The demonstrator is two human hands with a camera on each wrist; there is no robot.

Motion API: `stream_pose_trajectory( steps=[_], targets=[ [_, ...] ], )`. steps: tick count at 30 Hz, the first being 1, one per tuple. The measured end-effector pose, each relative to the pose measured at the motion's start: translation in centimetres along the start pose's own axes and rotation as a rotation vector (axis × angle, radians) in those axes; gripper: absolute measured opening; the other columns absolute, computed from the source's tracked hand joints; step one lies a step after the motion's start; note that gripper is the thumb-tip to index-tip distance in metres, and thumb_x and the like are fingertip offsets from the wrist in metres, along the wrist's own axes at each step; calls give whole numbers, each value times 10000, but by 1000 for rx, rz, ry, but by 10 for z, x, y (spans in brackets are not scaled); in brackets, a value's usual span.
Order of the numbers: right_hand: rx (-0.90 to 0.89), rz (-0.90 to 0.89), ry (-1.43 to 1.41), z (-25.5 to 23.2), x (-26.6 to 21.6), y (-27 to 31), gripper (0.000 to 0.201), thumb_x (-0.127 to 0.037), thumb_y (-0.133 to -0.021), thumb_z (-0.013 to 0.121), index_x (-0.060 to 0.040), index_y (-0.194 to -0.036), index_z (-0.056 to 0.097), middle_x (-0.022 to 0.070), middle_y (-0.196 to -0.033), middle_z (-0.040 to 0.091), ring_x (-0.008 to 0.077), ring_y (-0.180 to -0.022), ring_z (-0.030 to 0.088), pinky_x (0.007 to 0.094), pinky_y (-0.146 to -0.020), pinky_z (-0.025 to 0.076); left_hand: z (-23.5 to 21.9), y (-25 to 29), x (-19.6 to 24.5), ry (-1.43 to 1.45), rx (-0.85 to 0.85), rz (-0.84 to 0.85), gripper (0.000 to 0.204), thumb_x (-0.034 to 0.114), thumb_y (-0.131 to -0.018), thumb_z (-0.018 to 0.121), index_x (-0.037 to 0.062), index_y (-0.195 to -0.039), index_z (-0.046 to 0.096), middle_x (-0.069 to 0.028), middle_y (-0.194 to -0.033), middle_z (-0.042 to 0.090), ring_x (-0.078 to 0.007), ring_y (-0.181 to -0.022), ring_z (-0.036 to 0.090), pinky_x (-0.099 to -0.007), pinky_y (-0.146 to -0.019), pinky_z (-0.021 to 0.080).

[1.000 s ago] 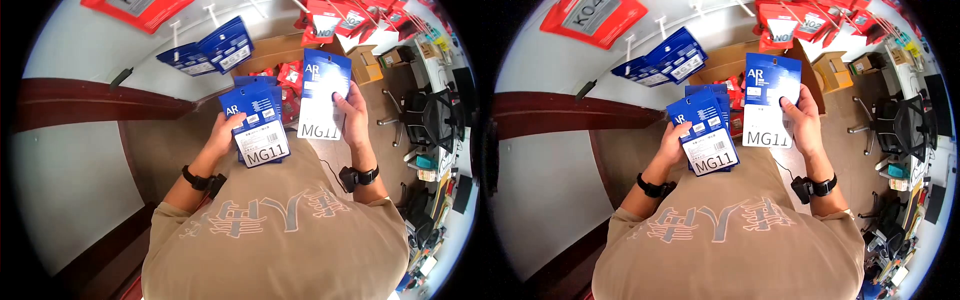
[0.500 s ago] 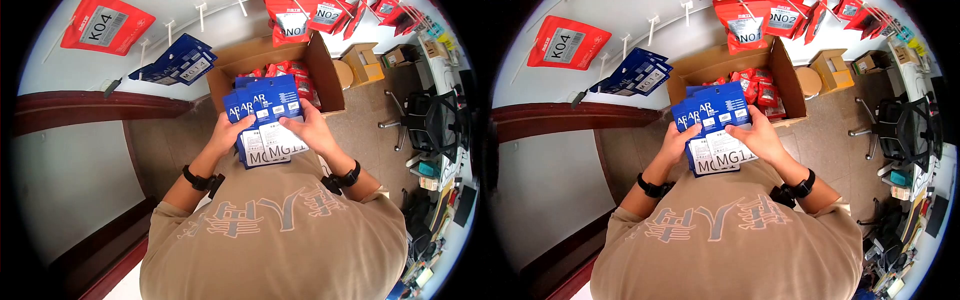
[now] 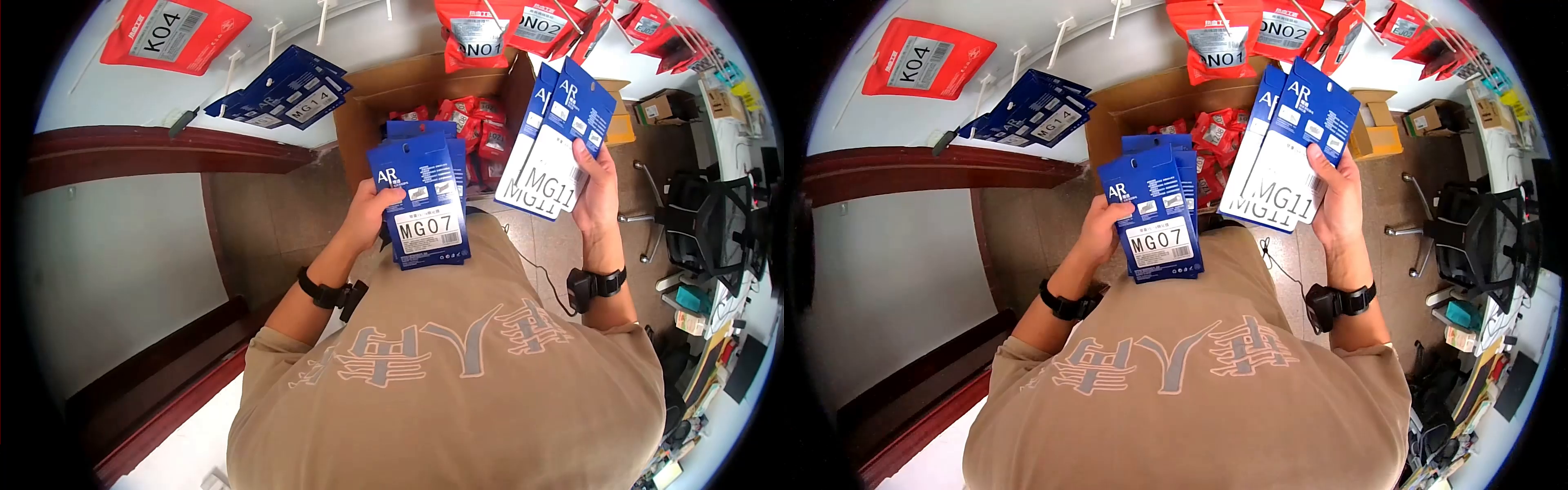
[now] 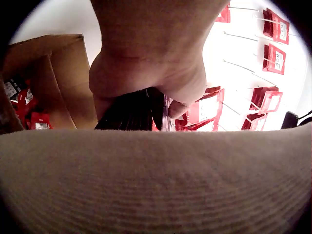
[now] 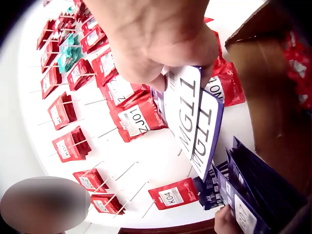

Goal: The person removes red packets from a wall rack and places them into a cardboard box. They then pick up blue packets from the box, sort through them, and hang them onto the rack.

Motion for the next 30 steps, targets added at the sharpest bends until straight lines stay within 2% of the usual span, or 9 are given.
stream_pose_trajectory(
  steps=[3,10,15,22,24,26,27,28,30],
  targets=[
    [-32,-22,11,11,5,-1,299,-93,-934,647,-18,-1213,571,95,-1133,679,171,-996,659,313,-909,514,1,0,0,-74,7,4,220,83,-917,614,-18,-1109,653,-82,-1027,703,-155,-915,666,-299,-839,520],
    [-125,52,12,29,22,6,298,-99,-941,644,-20,-1220,571,77,-1152,675,160,-1017,650,300,-915,499,11,-1,8,-149,16,20,245,110,-931,635,-10,-1144,627,-79,-1045,693,-151,-924,659,-302,-854,522],
    [-158,90,9,44,36,8,325,-100,-913,689,-22,-1208,577,76,-1134,677,152,-1005,644,302,-911,498,11,0,14,-187,-2,16,257,131,-942,639,-5,-1158,615,-66,-1055,681,-141,-937,648,-297,-859,519],
    [-219,232,52,74,75,26,325,-36,-909,670,-11,-1219,576,92,-1143,681,165,-1006,654,313,-899,516,2,1,23,-261,4,98,302,191,-952,655,7,-1188,610,-39,-1081,668,-117,-967,619,-282,-882,498],
    [-227,196,88,82,80,28,337,-9,-904,658,-31,-1227,568,76,-1136,676,152,-1010,641,311,-908,507,1,2,25,-222,12,83,314,194,-943,672,9,-1189,614,-38,-1085,667,-116,-968,617,-283,-880,498],
    [-314,110,238,99,93,32,380,-1,-884,679,-42,-1237,544,53,-1125,646,130,-1036,603,301,-929,481,-3,2,25,-182,14,67,326,197,-933,688,11,-1191,617,-36,-1089,666,-115,-969,614,-285,-877,498],
    [-415,78,413,111,102,35,499,-11,-866,709,-56,-1300,468,49,-1153,594,127,-1090,553,301,-949,458,-4,0,27,-206,-39,83,341,187,-917,707,11,-1195,615,-39,-1095,666,-116,-975,613,-286,-875,499],
    [-463,128,347,123,116,38,603,-29,-862,724,-67,-1359,385,57,-1184,560,147,-1132,528,309,-968,446,-1,-3,31,-233,-94,100,359,176,-901,726,11,-1199,613,-41,-1101,666,-117,-981,613,-287,-873,499],
    [-504,167,336,134,126,41,665,-41,-874,716,-73,-1414,329,79,-1244,543,166,-1171,513,323,-991,437,7,-5,37,-246,-104,91,393,123,-876,733,9,-1224,590,-52,-1116,664,-131,-998,616,-307,-882,503]
  ],
)
Point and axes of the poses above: each hand's wrist, its own y-axis away from the middle knuckle, its own z-axis out of the palm, x = y × z, the point moved 9 cm from there along -y, towards the middle knuckle
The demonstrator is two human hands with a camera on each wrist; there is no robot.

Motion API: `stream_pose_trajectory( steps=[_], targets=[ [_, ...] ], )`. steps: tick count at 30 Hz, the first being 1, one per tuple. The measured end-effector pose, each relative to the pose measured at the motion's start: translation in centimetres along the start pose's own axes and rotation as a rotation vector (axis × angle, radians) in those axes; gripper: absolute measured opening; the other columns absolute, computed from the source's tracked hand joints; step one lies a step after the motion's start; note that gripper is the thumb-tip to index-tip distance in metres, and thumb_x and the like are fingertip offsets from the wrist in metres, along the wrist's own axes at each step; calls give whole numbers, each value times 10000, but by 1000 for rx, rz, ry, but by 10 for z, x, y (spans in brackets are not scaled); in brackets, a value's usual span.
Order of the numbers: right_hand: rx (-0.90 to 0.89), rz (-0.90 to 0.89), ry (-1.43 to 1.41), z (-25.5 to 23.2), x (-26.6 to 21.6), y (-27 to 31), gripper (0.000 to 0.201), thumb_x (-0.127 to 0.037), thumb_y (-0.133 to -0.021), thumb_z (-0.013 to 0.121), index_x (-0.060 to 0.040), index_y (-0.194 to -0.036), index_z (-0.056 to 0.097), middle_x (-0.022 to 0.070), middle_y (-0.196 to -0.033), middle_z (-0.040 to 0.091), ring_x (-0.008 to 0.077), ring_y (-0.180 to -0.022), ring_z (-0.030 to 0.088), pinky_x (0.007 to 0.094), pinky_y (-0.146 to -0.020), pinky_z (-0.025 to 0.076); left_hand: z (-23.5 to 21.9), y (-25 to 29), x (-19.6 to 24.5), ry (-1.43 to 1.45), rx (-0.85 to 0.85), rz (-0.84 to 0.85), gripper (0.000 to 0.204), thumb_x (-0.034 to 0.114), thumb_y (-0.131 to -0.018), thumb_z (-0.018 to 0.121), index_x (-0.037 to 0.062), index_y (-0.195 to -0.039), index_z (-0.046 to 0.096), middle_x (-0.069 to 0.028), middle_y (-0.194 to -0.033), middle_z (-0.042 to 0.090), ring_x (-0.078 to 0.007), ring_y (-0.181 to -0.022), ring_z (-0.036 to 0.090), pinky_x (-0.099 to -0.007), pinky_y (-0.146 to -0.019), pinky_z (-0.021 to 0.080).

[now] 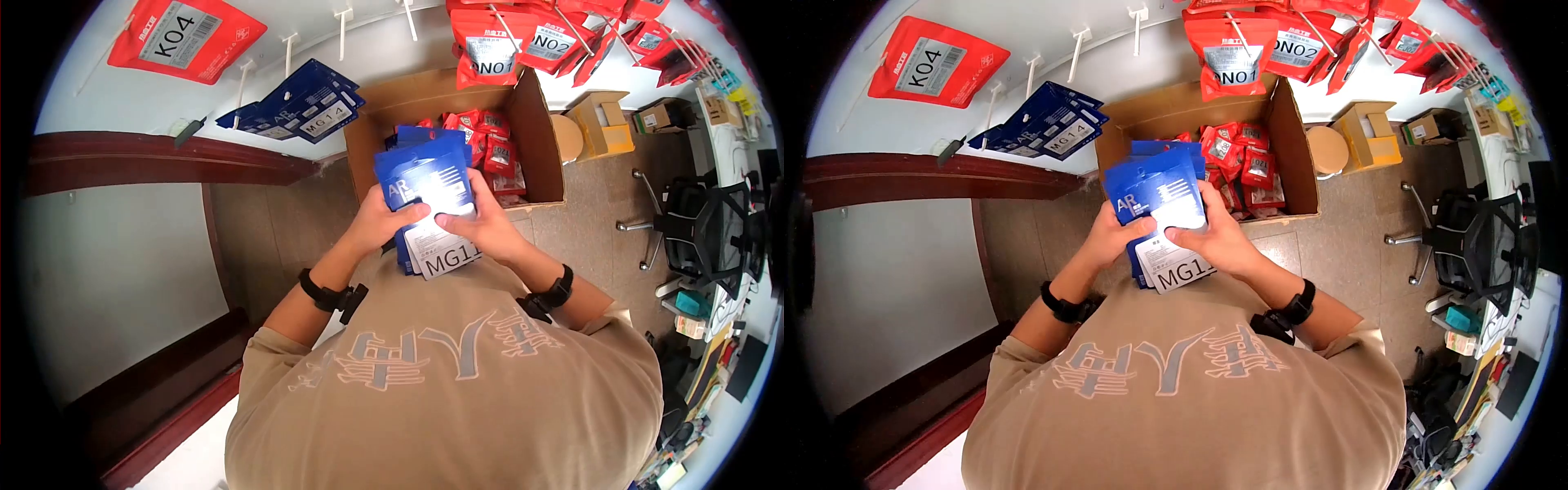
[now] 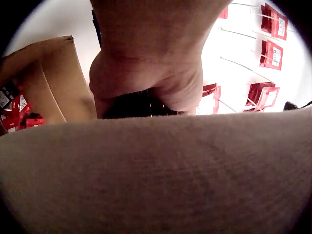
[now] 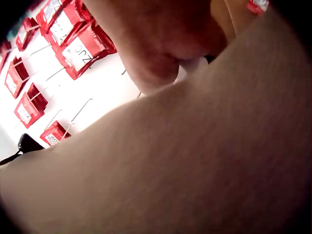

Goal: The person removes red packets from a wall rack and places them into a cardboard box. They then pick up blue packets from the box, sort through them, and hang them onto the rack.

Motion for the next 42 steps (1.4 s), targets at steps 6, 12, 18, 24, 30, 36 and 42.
stream_pose_trajectory(
  steps=[6,12,18,24,30,36,42],
  targets=[
    [-19,122,-124,1,10,-11,652,-87,-910,697,-64,-1434,310,82,-1258,561,170,-1180,529,344,-1001,445,3,-14,-4,-106,41,78,513,94,-893,700,2,-1328,445,-67,-1204,591,-154,-1090,583,-330,-920,496],
    [-69,38,-21,1,18,-33,484,-101,-917,684,-43,-1300,394,82,-1162,577,158,-1088,558,328,-944,468,-44,-9,-43,-71,392,149,786,122,-875,718,57,-1428,163,-116,-1308,408,-212,-1230,478,-378,-1022,430],
    [-321,25,432,36,48,-33,613,-259,-921,665,26,-1314,291,267,-1236,416,407,-1143,552,439,-976,445,-56,42,-106,697,505,-123,541,75,-876,669,63,-1364,435,-107,-1189,618,-260,-1061,638,-410,-934,532],
    [-757,6,863,89,24,-17,437,-402,-948,594,-21,-1118,465,289,-1021,552,479,-799,614,517,-715,510,-50,103,-113,956,354,15,642,169,-778,706,-51,-1336,478,-223,-1235,629,-353,-1076,657,-466,-966,527],
    [-1134,-94,932,120,17,16,377,-389,-958,577,-53,-789,545,152,-660,584,390,-669,604,470,-571,455,-32,161,-193,1060,360,-27,686,236,-733,755,-24,-1319,512,-192,-1222,646,-332,-1029,679,-440,-910,561],
    [-1493,321,806,81,52,5,400,-387,-992,552,-15,-876,643,107,-706,619,164,-639,504,356,-619,441,1,186,-231,1169,456,107,612,150,-778,728,-38,-1312,494,-201,-1179,656,-349,-1018,677,-480,-896,564],
    [-934,420,1700,-72,139,-168,452,-401,-911,567,23,-1045,649,279,-986,666,413,-989,647,488,-848,509,24,224,-289,1266,682,62,703,266,-725,754,-29,-1313,506,-187,-1179,652,-350,-1009,664,-461,-905,548]
  ],
)
Point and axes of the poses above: each hand's wrist, its own y-axis away from the middle knuckle, its own z-axis out of the palm, x = y × z, the point moved 9 cm from there along -y, towards the middle knuckle
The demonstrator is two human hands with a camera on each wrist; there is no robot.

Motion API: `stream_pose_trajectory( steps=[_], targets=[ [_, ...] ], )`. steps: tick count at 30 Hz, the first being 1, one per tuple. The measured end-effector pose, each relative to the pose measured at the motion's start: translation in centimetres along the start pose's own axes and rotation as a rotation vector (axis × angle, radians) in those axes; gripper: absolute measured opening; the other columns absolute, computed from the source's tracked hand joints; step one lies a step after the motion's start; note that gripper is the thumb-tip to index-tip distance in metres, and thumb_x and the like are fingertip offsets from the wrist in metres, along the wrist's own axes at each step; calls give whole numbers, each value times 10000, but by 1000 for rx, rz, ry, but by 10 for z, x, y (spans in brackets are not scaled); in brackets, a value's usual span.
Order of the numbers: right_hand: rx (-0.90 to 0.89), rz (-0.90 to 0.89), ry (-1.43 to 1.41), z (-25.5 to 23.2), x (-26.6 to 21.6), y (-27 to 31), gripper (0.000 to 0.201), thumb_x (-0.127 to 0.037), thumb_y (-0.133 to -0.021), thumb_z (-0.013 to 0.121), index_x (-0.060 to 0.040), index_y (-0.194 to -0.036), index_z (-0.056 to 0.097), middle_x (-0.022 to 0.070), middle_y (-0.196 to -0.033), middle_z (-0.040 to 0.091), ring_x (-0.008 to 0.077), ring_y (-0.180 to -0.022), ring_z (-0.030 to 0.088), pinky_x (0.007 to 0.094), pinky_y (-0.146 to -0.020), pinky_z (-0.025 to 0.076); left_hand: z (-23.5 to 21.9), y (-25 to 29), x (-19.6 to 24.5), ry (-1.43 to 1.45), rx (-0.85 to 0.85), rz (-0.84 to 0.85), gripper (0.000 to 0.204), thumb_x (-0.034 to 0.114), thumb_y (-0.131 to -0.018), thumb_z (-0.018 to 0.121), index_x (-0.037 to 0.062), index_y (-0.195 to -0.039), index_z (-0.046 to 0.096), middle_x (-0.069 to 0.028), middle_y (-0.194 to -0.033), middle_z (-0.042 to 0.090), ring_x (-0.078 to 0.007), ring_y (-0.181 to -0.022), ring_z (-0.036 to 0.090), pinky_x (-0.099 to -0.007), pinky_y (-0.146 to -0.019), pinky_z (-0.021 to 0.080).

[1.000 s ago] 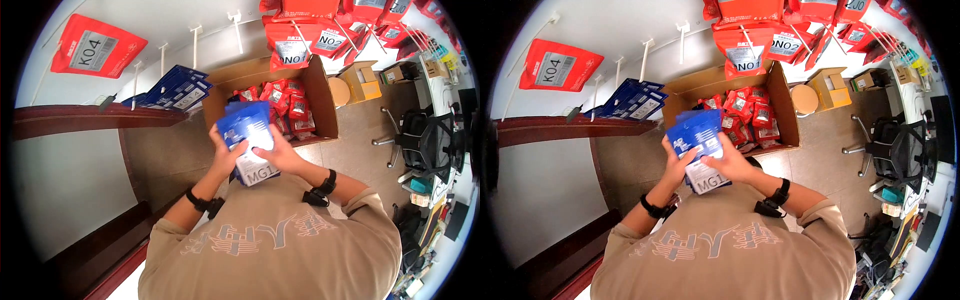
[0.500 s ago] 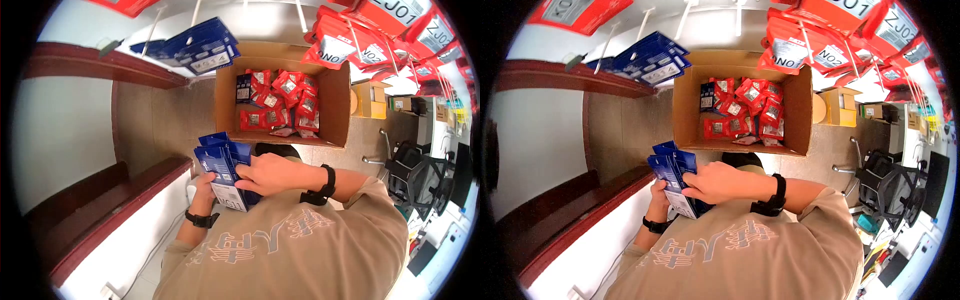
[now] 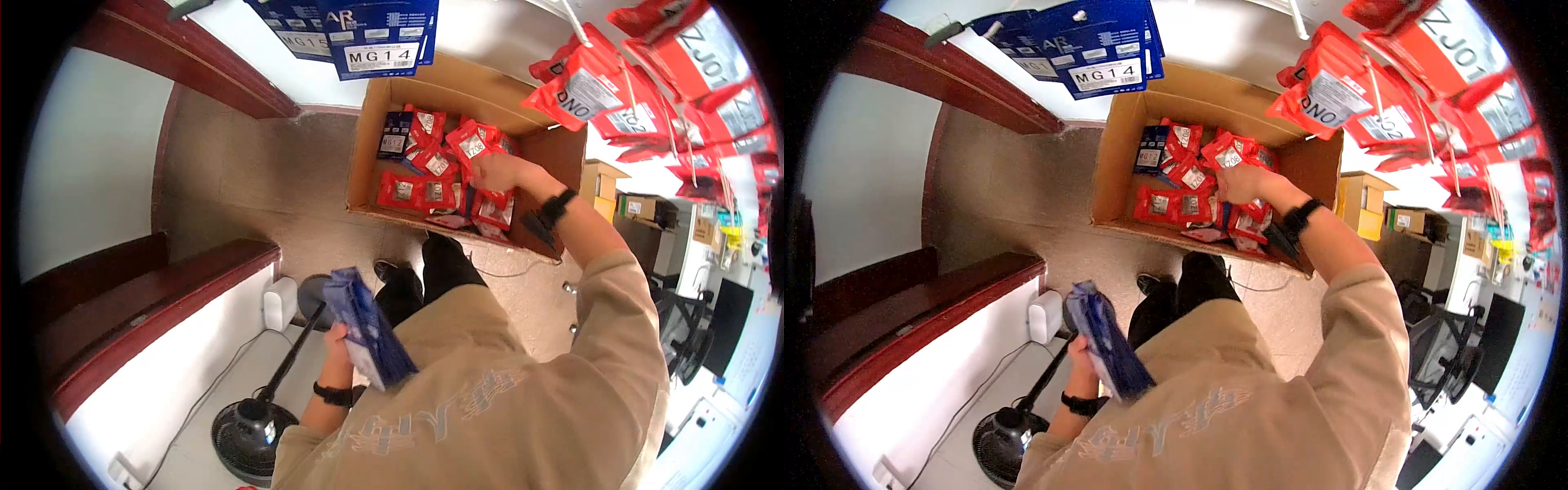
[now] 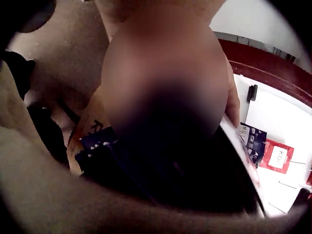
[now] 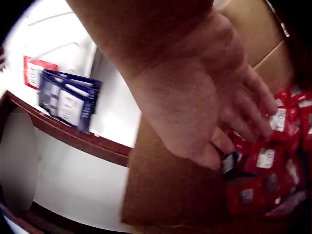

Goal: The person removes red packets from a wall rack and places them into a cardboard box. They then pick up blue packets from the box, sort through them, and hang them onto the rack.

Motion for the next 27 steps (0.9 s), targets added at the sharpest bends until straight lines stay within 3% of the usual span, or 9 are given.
stream_pose_trajectory(
  steps=[2,4,5,9,12,17,20,25,27],
  targets=[
    [149,7,74,24,62,-75,394,-348,-877,644,-21,-1094,605,221,-1053,666,365,-962,655,457,-796,517,-12,-2,-9,63,-78,2,724,255,-693,768,-30,-1308,515,-186,-1187,651,-351,-1018,665,-474,-914,547],
    [247,56,239,22,75,-119,547,-321,-854,662,-12,-1280,516,202,-1254,600,383,-1068,625,443,-862,526,-46,-2,-19,-114,56,52,761,411,-710,763,-24,-1290,531,-172,-1212,631,-328,-974,666,-436,-841,570],
    [125,4,359,30,71,-136,628,-265,-842,656,-44,-1394,454,160,-1428,485,380,-1229,537,459,-984,477,-51,-11,-32,-29,-34,25,767,389,-704,770,-16,-1302,511,-173,-1217,619,-343,-980,664,-455,-834,572],
    [147,-174,769,110,105,-236,491,-275,-964,476,-143,-1437,471,63,-1520,422,262,-1452,286,516,-1158,236,-80,-34,-77,91,-47,10,783,277,-673,784,-4,-1331,467,-192,-1224,590,-386,-1002,657,-526,-836,570],
    [186,-209,1019,150,117,-247,518,-294,-968,462,-158,-1467,445,72,-1550,381,279,-1460,268,502,-1181,193,-64,-43,-106,142,-15,-8,766,200,-626,774,-38,-1304,507,-220,-1222,590,-390,-1031,652,-526,-886,551],
    [130,-415,971,195,92,-216,363,-262,-915,516,-76,-1169,697,94,-1349,533,300,-1302,432,461,-1040,350,-34,-51,-134,221,-36,-66,844,111,-584,799,-41,-1347,472,-202,-1240,615,-355,-1086,636,-458,-952,521],
    [-21,-447,870,212,107,-190,377,-249,-910,525,-73,-1209,673,107,-1342,541,288,-1289,442,432,-1048,353,-22,-55,-136,306,-66,-82,883,21,-583,811,-41,-1382,441,-208,-1260,615,-367,-1119,625,-460,-980,502],
    [260,-403,795,200,109,-204,419,-279,-894,558,-96,-1261,643,103,-1334,550,271,-1272,484,425,-1031,379,-30,-60,-134,306,-69,-44,860,11,-603,811,-60,-1375,437,-225,-1256,614,-367,-1119,627,-459,-978,504],
    [11,-205,731,199,111,-211,558,-323,-864,584,-93,-1366,510,102,-1319,553,293,-1176,560,451,-924,447,-37,-59,-134,247,-38,-47,885,45,-602,838,-59,-1380,429,-216,-1252,616,-354,-1118,630,-448,-974,508]
  ],
)
Point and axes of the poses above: each hand's wrist, its own y-axis away from the middle knuckle, its own z-axis out of the palm, x = y × z, the point moved 9 cm from there along -y, towards the middle knuckle
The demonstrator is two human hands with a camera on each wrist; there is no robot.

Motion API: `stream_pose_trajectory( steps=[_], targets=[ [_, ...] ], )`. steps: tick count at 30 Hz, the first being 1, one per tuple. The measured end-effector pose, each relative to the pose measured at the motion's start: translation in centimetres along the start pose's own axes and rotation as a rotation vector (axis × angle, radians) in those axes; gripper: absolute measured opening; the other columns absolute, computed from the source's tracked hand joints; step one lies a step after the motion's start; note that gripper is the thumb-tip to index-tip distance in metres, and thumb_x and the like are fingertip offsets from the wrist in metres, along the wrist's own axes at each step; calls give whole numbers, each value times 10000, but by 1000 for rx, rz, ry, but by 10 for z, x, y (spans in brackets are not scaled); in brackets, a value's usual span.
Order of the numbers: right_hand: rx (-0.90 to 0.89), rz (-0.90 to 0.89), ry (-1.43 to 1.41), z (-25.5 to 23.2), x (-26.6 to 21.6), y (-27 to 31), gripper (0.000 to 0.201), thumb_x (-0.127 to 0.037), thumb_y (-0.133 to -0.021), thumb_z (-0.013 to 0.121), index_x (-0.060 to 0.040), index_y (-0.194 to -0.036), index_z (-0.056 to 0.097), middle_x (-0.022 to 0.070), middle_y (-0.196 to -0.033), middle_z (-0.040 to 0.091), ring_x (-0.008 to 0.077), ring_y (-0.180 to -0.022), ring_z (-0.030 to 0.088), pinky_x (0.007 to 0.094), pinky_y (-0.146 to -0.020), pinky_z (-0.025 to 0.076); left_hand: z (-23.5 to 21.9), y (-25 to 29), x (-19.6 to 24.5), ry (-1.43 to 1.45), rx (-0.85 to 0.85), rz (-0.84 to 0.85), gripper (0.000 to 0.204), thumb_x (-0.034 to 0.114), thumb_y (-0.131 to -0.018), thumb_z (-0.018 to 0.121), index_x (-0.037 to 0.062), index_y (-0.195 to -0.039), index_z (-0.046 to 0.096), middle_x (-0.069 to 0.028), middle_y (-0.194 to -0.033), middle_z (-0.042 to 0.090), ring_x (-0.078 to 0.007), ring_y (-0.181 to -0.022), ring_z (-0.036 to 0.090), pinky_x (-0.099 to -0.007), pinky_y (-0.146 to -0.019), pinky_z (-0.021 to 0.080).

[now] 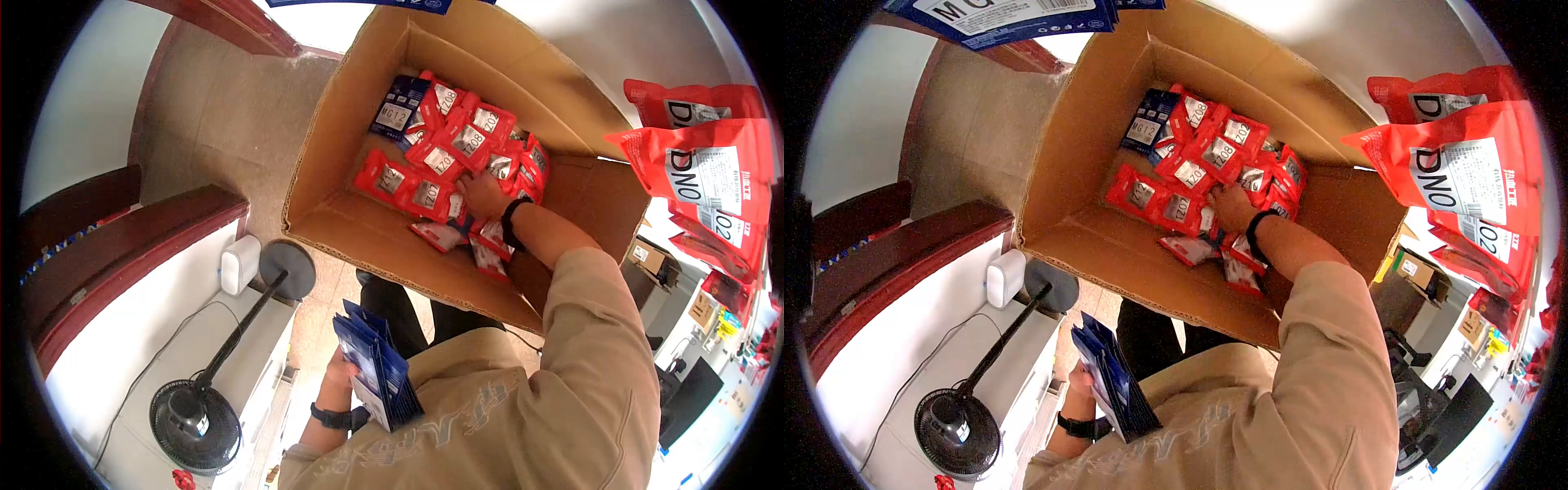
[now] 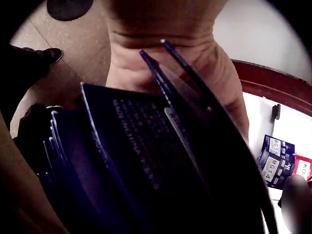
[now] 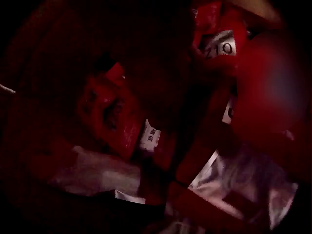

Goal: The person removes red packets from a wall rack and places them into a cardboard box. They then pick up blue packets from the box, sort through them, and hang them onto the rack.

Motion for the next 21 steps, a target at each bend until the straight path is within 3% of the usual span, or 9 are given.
stream_pose_trajectory(
  steps=[3,4,5,7,11,13,16,19,21],
  targets=[
    [-128,-8,73,-2,4,-8,445,-305,-878,566,-120,-1280,609,95,-1268,590,296,-1087,612,474,-870,467,19,-6,7,-59,-10,18,910,82,-597,864,-53,-1383,427,-202,-1247,620,-335,-1118,633,-441,-971,511],
    [-332,-2,78,-4,5,-3,311,-310,-891,571,-157,-1118,718,79,-1242,602,276,-1133,588,480,-903,449,19,-6,8,-59,-11,20,910,82,-597,864,-53,-1383,427,-202,-1247,620,-335,-1118,633,-441,-971,511],
    [-333,-2,75,15,4,-7,311,-310,-891,571,-157,-1118,718,79,-1242,602,276,-1133,588,480,-903,449,16,-4,9,-90,11,7,924,98,-590,876,-50,-1383,426,-196,-1248,619,-327,-1118,633,-435,-970,513],
    [34,-7,259,18,2,-11,236,-319,-864,604,-179,-957,770,32,-1214,621,256,-1147,564,480,-946,420,12,0,10,-121,32,-11,938,114,-583,888,-46,-1384,425,-191,-1248,619,-320,-1117,634,-430,-969,514],
    [64,-218,240,13,-6,14,225,-235,-905,567,-207,-1021,758,-8,-1256,645,265,-1173,556,425,-954,384,6,-2,7,-117,7,-33,945,107,-574,892,-40,-1383,426,-188,-1254,614,-316,-1116,634,-426,-971,513],
    [-86,-311,303,25,-10,19,208,-244,-904,578,-206,-1003,758,-6,-1174,683,249,-1135,576,426,-986,354,7,-5,8,-121,16,-32,952,101,-570,891,-38,-1386,422,-186,-1253,614,-315,-1116,634,-423,-971,512],
    [-275,-270,203,41,0,27,208,-240,-911,574,-208,-1017,750,10,-1124,700,234,-1099,597,432,-987,352,14,-7,12,-182,69,-27,962,89,-561,891,-35,-1387,414,-183,-1246,615,-310,-1117,631,-420,-973,511],
    [-358,-214,187,1,2,63,241,-235,-924,553,-201,-1078,736,28,-1150,696,224,-1132,602,467,-1022,347,19,-2,16,-192,59,-43,984,90,-550,895,-31,-1393,402,-178,-1241,615,-307,-1117,628,-414,-971,511],
    [-462,-178,88,9,8,87,276,-218,-927,540,-170,-1135,713,46,-1215,676,251,-1205,581,487,-1056,349,23,1,18,-191,58,-32,1001,95,-541,901,-27,-1397,396,-176,-1241,614,-306,-1115,629,-410,-968,513]
  ],
)
Point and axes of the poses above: each hand's wrist, its own y-axis away from the middle knuckle, its own z-axis out of the palm, x = y × z, the point moved 9 cm from there along -y, towards the middle knuckle
